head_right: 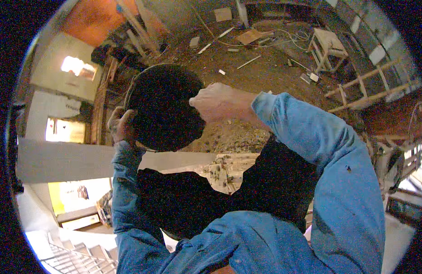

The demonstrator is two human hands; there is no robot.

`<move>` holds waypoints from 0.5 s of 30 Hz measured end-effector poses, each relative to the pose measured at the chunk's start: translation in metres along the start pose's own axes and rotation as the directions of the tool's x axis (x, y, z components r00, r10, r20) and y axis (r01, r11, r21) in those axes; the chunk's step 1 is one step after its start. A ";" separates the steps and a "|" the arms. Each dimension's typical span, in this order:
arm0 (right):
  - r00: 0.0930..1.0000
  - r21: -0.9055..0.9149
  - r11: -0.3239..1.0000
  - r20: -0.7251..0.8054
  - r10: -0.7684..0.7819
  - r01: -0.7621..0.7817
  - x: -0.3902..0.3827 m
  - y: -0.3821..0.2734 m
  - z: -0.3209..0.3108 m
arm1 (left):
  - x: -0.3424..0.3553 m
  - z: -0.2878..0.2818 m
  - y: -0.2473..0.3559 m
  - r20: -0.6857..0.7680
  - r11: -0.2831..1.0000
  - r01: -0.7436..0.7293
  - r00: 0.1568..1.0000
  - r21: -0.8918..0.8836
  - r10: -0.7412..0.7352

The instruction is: The person scoops wet plaster from a bucket with a trowel and applies it to the ceiling, smoothing the surface repeatedly. The person works in a construction area with exposed ceiling beams and scattered materials.

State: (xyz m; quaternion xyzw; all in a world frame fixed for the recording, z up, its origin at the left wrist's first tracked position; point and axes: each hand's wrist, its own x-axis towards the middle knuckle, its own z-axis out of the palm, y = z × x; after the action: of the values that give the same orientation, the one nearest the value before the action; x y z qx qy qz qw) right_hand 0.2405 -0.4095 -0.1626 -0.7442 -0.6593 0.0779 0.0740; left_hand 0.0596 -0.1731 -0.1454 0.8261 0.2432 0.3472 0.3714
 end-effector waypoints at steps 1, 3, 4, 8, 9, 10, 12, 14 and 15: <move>0.999 -0.084 0.996 0.040 0.020 -0.017 0.008 -0.009 0.003 | -0.001 -0.004 0.002 0.017 0.994 0.085 0.996 -0.072 -0.084; 0.993 -0.081 0.992 -0.060 -0.101 0.095 0.023 -0.025 0.006 | 0.001 -0.015 0.001 0.005 0.971 0.185 0.983 -0.154 -0.186; 0.988 -0.105 0.988 -0.095 -0.122 0.112 0.029 -0.031 0.007 | 0.002 -0.016 -0.001 0.038 0.973 0.167 0.986 -0.160 -0.163; 0.986 -0.157 0.978 0.111 -0.123 0.140 0.038 -0.043 0.009 | 0.005 -0.021 -0.011 0.042 0.976 0.193 0.981 -0.106 -0.189; 0.987 -0.122 0.982 0.087 -0.137 0.147 0.038 -0.044 0.008 | 0.005 -0.022 -0.012 0.045 0.970 0.230 0.973 -0.078 -0.227; 0.984 -0.088 0.982 0.081 -0.157 0.164 0.037 -0.043 0.007 | 0.005 -0.022 -0.013 0.023 0.981 0.188 0.982 -0.044 -0.187; 0.992 -0.001 0.993 0.047 -0.118 0.118 0.038 -0.042 0.005 | 0.003 -0.022 -0.013 -0.015 0.982 0.180 0.984 0.063 -0.180; 0.989 0.017 0.994 0.103 -0.109 0.108 0.040 -0.040 0.002 | 0.001 -0.021 -0.013 -0.025 0.984 0.170 0.985 -0.052 -0.171; 0.980 -0.006 0.993 0.163 -0.116 0.118 0.042 -0.038 0.001 | 0.001 -0.021 -0.013 -0.008 0.982 0.154 0.988 -0.108 -0.156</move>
State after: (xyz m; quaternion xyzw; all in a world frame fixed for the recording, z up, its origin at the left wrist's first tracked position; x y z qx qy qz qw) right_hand 0.2081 -0.3629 -0.1558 -0.6958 -0.7063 0.1289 0.0186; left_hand 0.0426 -0.1554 -0.1449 0.7806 0.2910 0.3365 0.4391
